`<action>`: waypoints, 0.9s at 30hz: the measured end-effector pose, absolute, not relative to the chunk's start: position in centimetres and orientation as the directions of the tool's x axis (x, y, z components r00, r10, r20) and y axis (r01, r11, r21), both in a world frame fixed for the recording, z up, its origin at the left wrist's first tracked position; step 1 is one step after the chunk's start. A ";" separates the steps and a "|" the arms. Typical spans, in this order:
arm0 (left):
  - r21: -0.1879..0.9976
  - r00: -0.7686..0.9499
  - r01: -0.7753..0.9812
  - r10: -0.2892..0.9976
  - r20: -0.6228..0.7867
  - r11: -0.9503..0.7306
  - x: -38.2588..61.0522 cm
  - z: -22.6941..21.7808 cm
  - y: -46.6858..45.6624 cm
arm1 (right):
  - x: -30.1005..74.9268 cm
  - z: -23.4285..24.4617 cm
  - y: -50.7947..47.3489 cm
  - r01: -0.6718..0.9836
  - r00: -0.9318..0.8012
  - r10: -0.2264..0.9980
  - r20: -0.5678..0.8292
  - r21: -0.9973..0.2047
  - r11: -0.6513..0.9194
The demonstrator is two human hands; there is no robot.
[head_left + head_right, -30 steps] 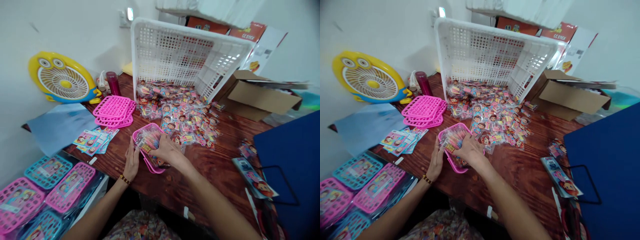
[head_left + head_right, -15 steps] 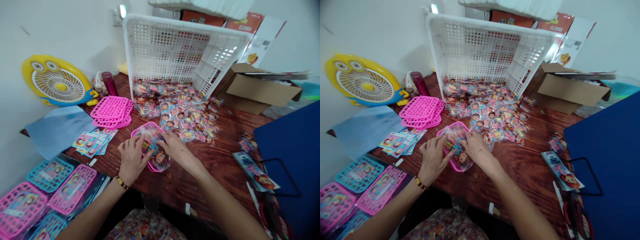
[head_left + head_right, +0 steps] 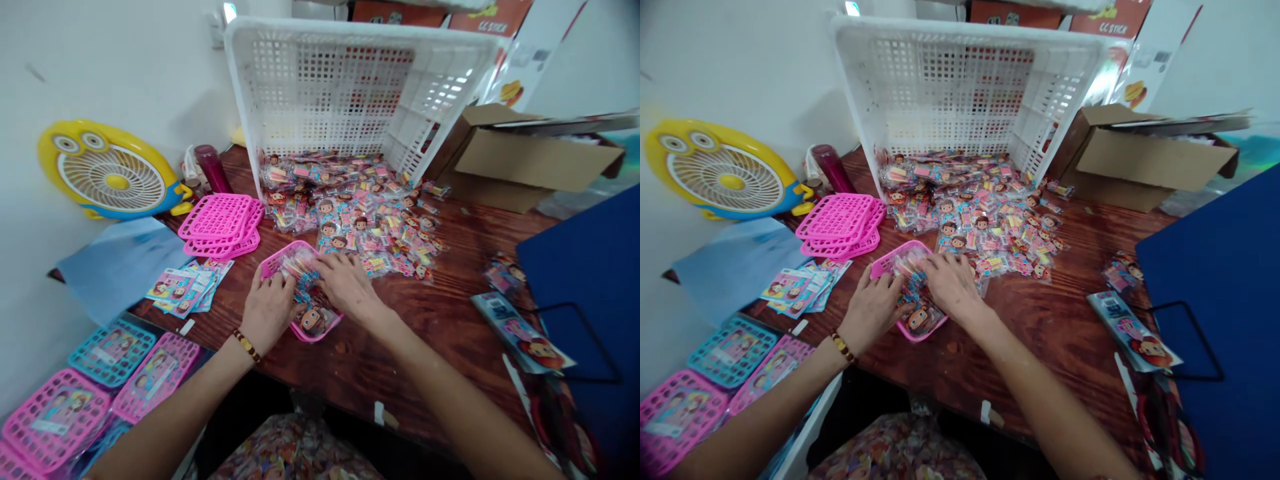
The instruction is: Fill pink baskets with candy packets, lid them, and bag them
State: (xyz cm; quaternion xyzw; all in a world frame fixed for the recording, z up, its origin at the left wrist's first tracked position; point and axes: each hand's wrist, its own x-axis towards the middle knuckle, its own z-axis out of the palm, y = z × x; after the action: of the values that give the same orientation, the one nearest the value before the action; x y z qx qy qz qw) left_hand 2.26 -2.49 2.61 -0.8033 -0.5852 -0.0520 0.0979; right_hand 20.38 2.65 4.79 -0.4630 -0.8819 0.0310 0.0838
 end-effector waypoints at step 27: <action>0.181 0.453 0.824 0.816 0.359 -0.537 0.6 -1.5 -0.8 | 25.7 0.2 4.8 0.723 -0.316 0.915 0.251 -0.561 0.404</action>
State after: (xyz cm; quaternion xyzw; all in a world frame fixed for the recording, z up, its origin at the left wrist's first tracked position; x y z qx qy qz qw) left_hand 0.56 -0.75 -1.52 -0.8522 -0.4811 -0.2054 0.0097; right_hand 25.73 4.77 0.23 -0.5171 -0.7919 0.1757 0.2731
